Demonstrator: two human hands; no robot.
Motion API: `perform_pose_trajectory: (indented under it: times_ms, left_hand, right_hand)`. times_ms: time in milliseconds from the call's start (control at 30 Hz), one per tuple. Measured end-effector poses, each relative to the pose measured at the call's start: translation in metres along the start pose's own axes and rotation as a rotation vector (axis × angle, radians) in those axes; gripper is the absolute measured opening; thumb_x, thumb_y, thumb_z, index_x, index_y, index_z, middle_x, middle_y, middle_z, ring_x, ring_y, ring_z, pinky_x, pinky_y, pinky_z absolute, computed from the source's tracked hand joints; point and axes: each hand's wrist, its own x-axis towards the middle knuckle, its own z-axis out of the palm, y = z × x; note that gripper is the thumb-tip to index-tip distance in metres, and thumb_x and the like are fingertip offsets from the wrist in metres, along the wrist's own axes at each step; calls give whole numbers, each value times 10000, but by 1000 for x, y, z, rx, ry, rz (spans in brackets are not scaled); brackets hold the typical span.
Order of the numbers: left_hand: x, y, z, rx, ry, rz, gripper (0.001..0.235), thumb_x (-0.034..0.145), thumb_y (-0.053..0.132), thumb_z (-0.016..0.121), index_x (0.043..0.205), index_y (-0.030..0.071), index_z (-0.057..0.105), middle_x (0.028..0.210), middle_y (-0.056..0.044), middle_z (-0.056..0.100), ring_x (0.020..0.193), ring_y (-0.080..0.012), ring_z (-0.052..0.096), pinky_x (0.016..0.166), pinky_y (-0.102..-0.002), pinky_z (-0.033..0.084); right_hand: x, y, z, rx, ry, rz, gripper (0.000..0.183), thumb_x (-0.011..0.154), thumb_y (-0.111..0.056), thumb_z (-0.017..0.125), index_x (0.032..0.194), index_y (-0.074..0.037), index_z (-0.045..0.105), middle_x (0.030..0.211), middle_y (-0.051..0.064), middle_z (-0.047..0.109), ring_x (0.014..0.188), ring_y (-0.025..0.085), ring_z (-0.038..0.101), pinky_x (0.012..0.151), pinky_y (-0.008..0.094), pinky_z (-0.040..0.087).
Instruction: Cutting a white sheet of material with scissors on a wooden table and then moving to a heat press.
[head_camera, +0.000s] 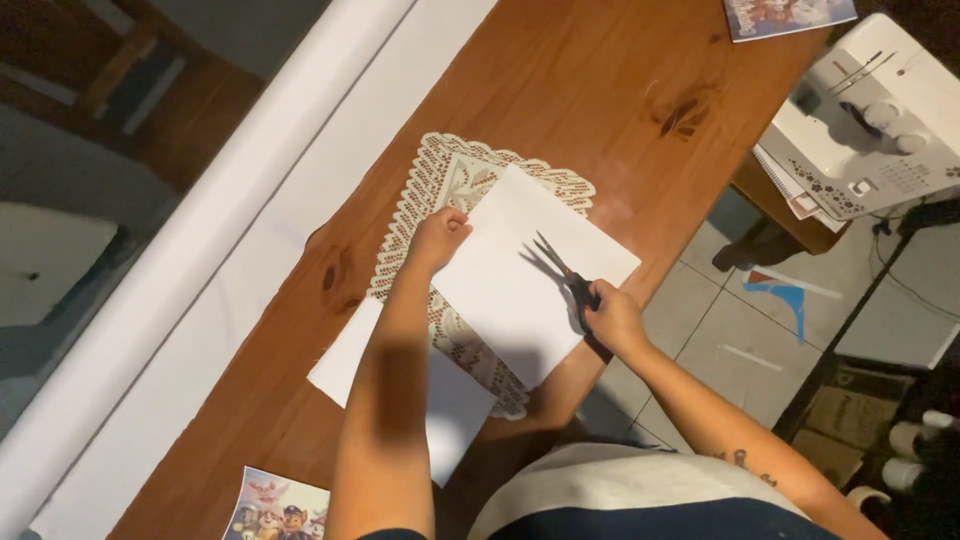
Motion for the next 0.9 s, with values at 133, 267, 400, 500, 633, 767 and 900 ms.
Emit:
perform_pose_trajectory:
  times_ms: [133,267,400,500,633,767,900]
  left_hand:
    - [8,-6,2,-22,-41,-11,354,808,343,790,1146,243,760,1078,0,778,1082,-222,721,905,-384,571]
    - [17,-13,6,-5,-10,-26,276,867,346,753,1133,270,763,1063,20,782,1073,-218,724,903,-380,573]
    - [6,2,1,-10,9,-80,241,891,397,727,1119,323,751,1037,98,782,1023,-138,737,862,-311,571]
    - [-11,22,-8,-1,22,-105,262,900,384,699,1136,283,753,1075,68,784,1075,-197,726,901,-359,557]
    - [-15,26,-11,-18,16,-116,291,880,424,707,1134,289,750,1111,74,778,1130,-202,705,943,-372,547]
    - [-6,13,-3,-25,36,-108,277,855,386,728,1115,292,748,1082,90,778,1108,-189,714,926,-371,551]
    - [-9,13,-5,-50,41,-82,252,849,328,738,1095,274,756,1066,71,783,1092,-193,721,894,-357,559]
  right_hand:
    - [1,4,3,-73,-32,-2,185,802,-160,782,962,-141,692,735,150,717,789,348,744,703,383,580]
    - [5,3,-2,-1,-39,-26,166,795,-158,769,927,-146,668,697,148,684,745,333,709,679,370,537]
    - [11,16,5,-21,-17,-21,151,799,-141,768,921,-139,680,637,143,652,694,326,693,624,365,512]
    - [7,-3,-6,11,-45,-39,136,823,-64,728,941,-71,661,642,191,649,634,323,660,588,351,496]
    - [4,-11,-10,-13,-34,-47,119,836,-58,735,932,-55,664,633,189,658,593,298,654,552,326,486]
    - [2,-14,-11,-5,-43,-48,134,843,-17,729,956,-26,658,626,167,640,564,283,638,524,319,469]
    - [4,-15,-11,-56,-42,-56,206,828,-12,749,1013,-16,660,664,189,656,606,302,662,541,335,485]
